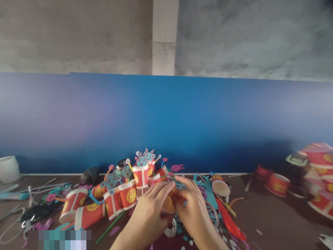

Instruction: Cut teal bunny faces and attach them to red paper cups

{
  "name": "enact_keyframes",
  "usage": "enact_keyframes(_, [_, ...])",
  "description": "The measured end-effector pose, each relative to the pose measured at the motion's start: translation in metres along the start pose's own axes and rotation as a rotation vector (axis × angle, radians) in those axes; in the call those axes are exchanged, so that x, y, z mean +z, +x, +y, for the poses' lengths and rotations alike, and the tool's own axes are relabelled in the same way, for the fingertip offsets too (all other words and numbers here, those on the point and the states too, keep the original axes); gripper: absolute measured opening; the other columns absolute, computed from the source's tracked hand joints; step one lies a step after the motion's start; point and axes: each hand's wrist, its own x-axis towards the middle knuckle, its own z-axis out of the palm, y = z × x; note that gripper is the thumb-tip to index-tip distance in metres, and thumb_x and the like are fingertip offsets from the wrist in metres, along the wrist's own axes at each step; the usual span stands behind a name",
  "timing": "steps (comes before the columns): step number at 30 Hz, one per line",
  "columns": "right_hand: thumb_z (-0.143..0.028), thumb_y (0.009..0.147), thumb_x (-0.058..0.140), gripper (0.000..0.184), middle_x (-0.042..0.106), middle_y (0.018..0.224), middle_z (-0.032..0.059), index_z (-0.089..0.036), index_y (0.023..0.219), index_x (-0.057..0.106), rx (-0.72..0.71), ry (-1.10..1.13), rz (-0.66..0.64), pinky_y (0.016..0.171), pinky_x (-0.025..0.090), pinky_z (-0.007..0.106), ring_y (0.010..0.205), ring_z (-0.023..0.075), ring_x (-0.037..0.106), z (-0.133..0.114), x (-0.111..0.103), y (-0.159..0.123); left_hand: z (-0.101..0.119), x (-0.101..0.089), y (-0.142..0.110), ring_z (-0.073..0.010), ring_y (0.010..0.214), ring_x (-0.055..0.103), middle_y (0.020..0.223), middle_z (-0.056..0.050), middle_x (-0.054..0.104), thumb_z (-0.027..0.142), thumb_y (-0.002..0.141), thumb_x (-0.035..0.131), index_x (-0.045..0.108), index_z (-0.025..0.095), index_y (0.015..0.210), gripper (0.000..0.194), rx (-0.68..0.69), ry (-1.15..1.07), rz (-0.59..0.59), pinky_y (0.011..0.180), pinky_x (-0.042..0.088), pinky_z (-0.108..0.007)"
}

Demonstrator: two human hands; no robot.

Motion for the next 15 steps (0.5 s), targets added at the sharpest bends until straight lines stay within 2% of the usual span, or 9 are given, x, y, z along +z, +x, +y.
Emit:
enact_keyframes(9, [-0.015,0.077,0.056,0.020,0.060,0.116,0.0094,-0.022,0.065,0.070,0.031,0.097,0.009,0.089,0.043,0.044,0.108,0.0287,0.053,0.0028,0.0026,-0.0026,0.0013,-0.0052,0.0011,-0.0242,0.114,0.052,0.126,-0.006,0.054,0.009,0.065,0.060,0.044,0.028,0.128,0.067,-0.008,-0.092,0.001,0.094,0.045,-0.037])
enact_keyframes(15, [-0.020,0.079,0.055,0.020,0.063,0.113,0.0082,-0.022,0.066,0.070,0.097,0.145,-0.057,0.089,0.043,0.041,0.107,0.0276,0.055,0.0035,-0.0038,0.0004,-0.0017,-0.0090,0.0007,-0.0254,0.115,0.052,0.127,-0.007,0.054,0.016,0.068,0.064,0.043,0.028,0.129,0.065,-0.055,-0.098,-0.008,0.094,0.046,-0.038])
